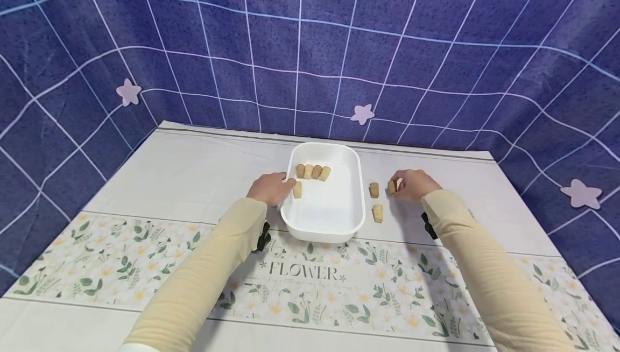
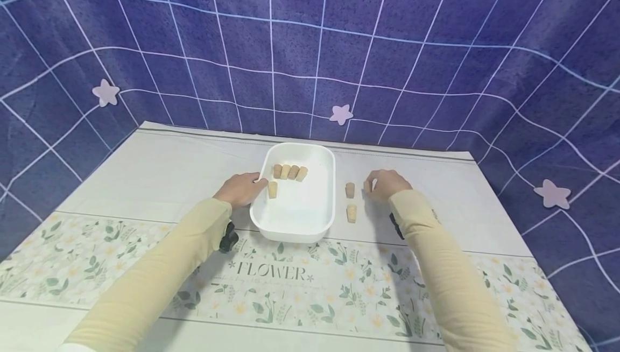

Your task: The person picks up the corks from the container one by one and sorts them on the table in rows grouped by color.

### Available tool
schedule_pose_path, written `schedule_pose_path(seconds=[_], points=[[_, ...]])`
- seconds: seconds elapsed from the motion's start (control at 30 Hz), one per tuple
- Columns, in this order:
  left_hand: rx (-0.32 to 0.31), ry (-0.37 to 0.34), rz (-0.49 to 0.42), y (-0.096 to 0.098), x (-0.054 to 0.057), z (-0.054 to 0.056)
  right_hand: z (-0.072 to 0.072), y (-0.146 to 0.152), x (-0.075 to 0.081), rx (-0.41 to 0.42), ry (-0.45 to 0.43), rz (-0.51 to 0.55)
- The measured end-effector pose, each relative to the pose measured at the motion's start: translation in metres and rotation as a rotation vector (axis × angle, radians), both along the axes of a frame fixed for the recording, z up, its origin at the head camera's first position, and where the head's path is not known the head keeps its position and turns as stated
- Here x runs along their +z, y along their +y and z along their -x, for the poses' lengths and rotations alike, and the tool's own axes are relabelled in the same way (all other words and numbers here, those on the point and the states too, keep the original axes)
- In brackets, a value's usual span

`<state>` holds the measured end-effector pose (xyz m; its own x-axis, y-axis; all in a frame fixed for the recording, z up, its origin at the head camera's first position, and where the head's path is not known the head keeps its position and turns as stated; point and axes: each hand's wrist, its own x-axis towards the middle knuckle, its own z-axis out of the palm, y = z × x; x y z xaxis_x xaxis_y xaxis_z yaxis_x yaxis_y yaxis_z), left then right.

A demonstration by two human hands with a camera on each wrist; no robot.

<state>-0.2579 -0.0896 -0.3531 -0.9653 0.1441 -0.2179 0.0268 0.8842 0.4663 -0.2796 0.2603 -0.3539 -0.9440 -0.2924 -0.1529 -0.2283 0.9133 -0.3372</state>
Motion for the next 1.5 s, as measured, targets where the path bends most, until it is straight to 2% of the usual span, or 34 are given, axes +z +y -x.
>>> schedule_pose_path(seconds=[0.23, 0.47, 0.73, 0.97, 1.5], points=[[0.003, -0.013, 0.001, 0.001, 0.0, 0.0, 0.003, 0.001, -0.008, -0.019, -0.003, -0.027], [0.014, -0.023, -0.013, 0.0, -0.001, 0.0, 0.002, 0.0, -0.008, -0.032, -0.003, -0.05], [-0.004, 0.004, 0.0, 0.0, -0.003, 0.002, 0.004, 0.002, -0.012, -0.02, 0.017, -0.062], [0.007, -0.009, -0.004, 0.0, -0.006, 0.003, 0.003, 0.001, -0.014, -0.028, 0.001, -0.073], [0.031, -0.034, -0.024, 0.002, -0.001, -0.001, 0.005, -0.001, -0.013, -0.034, -0.046, -0.089]])
